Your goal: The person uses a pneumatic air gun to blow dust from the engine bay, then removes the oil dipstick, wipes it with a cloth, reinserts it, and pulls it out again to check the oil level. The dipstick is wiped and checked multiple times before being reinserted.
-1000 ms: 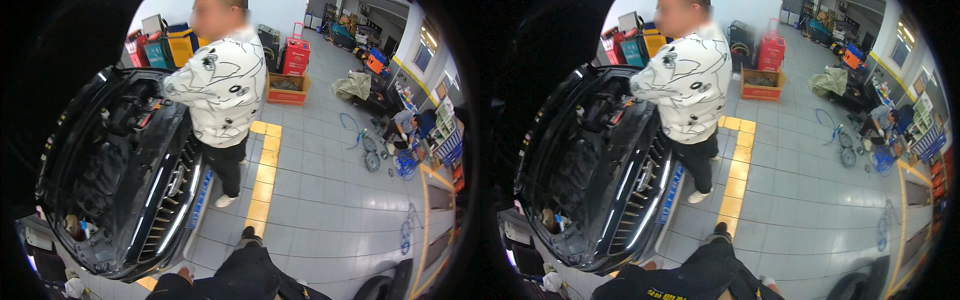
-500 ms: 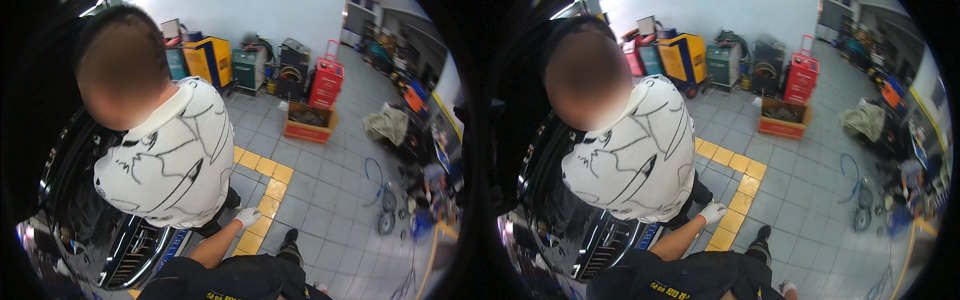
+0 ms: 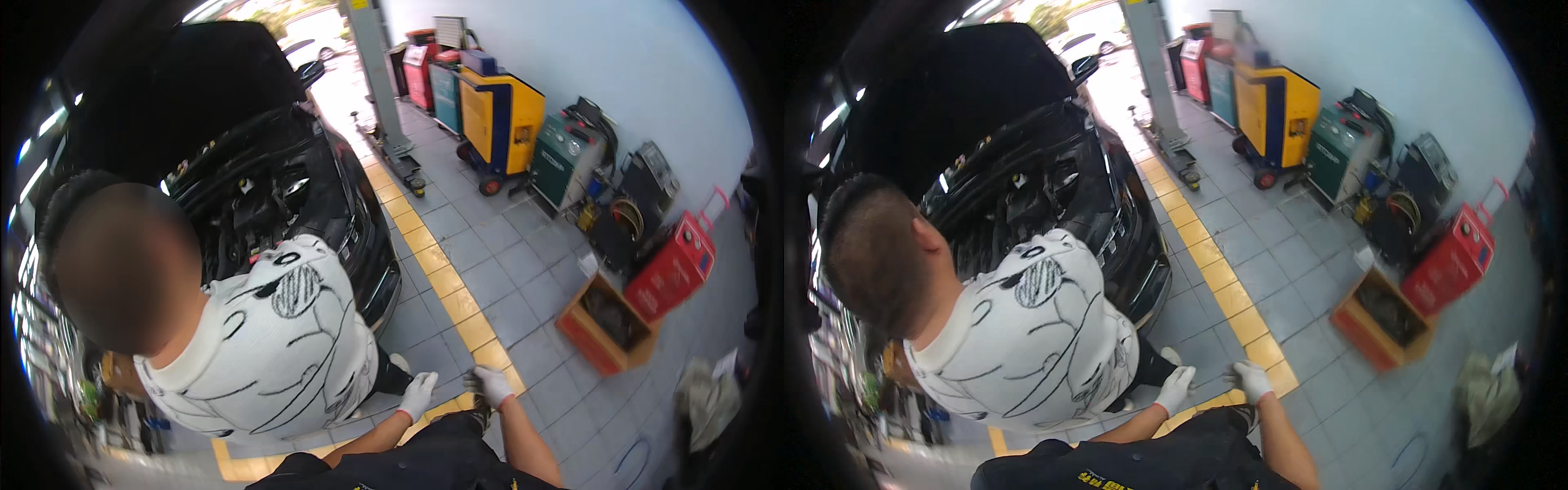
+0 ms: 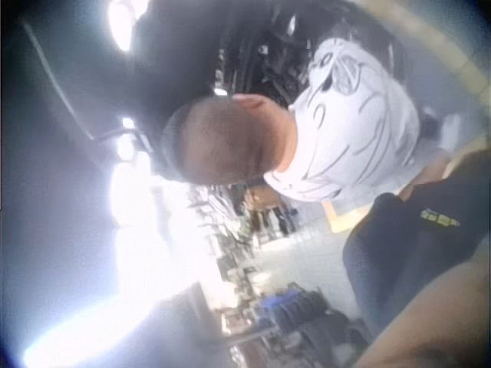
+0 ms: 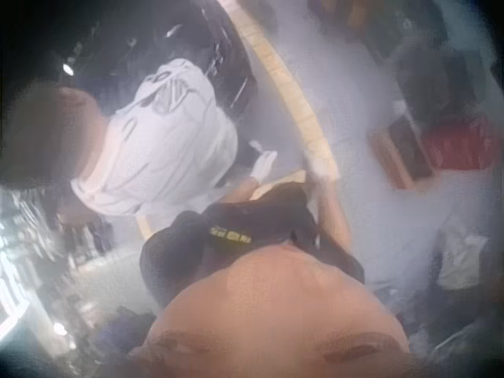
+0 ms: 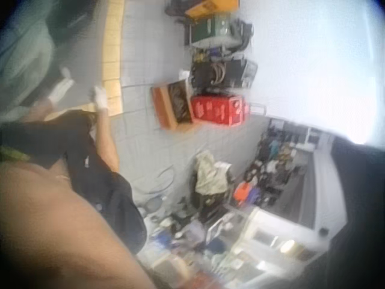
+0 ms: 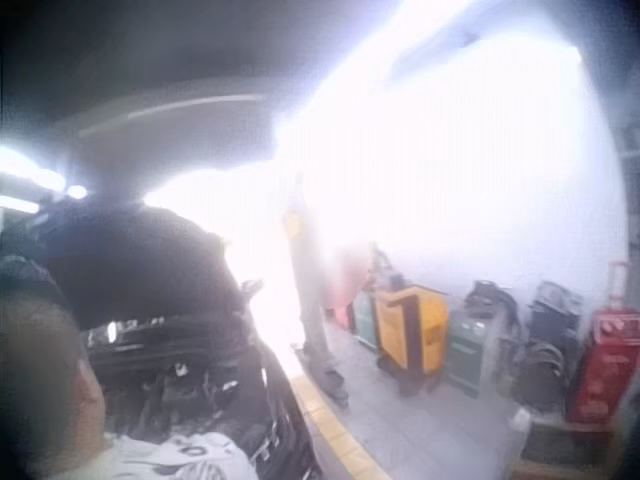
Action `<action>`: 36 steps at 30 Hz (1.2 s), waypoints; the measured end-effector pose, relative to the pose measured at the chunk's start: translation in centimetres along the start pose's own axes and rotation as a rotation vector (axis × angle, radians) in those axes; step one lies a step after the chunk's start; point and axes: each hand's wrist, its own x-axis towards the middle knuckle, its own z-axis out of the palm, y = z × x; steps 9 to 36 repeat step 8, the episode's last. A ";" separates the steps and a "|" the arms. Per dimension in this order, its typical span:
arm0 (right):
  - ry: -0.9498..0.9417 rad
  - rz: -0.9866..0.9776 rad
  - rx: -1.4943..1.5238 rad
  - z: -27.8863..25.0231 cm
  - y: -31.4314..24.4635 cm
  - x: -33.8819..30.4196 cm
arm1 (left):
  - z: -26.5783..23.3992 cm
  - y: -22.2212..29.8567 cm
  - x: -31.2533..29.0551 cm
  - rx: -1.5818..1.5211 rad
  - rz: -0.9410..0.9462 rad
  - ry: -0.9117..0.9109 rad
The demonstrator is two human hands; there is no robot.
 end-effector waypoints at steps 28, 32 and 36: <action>0.020 -0.008 0.177 4.4 -22.7 11.1 | 14.1 19.5 23.2 0.228 -0.090 0.321; 0.020 -0.008 0.177 4.4 -22.7 11.1 | 14.1 19.5 23.2 0.228 -0.090 0.321; 0.020 -0.008 0.177 4.4 -22.7 11.1 | 14.1 19.5 23.2 0.228 -0.090 0.321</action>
